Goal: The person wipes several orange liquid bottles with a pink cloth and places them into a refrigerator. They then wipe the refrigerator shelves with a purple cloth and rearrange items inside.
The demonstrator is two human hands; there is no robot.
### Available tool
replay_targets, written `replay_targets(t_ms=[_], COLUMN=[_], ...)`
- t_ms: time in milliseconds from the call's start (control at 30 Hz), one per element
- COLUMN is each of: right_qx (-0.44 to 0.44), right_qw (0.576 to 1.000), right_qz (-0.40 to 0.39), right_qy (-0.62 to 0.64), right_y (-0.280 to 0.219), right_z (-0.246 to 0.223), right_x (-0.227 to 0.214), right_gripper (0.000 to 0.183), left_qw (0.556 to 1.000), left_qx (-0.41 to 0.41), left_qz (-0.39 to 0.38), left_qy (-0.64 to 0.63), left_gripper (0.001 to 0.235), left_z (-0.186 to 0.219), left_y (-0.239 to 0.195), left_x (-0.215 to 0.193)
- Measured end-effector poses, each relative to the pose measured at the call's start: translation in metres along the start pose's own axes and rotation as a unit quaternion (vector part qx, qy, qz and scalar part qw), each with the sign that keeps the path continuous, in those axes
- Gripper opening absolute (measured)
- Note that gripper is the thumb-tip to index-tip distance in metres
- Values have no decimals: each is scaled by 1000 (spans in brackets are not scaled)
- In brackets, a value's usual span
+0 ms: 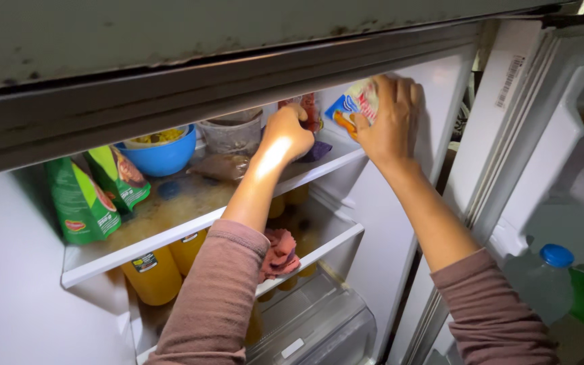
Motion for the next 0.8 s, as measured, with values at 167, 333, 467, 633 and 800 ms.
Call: replay_targets(t_ms=[167,333,467,633,800], right_qx=[39,165,347,301,280], right_qw=[994,903,648,830,939], right_qz=[-102,-288,-394,-280,-146], right_qy=[29,272,551,376,138], right_y=[10,33,31,26,31], right_z=[15,22,43,53,43], right_x=[29,67,104,162,189], right_gripper=[42,46,33,26,22], left_qw=[992,968,946,918,916], left_qx=[120,83,154,126,131], left_qz=[3,171,281,340,349], left_qy=[-35,-165,55,160,149], left_gripper=[75,49,26,17,16], left_z=[31,35,42,46,44], left_y=[-7,-12,-25,-40,-45], left_x=[22,-3,-30,-41,-47])
Point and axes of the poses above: each hand's wrist, its own y-axis towards the middle knuckle, its own x-axis out of the palm, z = x × y, the point moved 5 cm from there along y, towards the middle knuckle, and after that the axes turned 15 degrees about x, right-handed, at the moved point
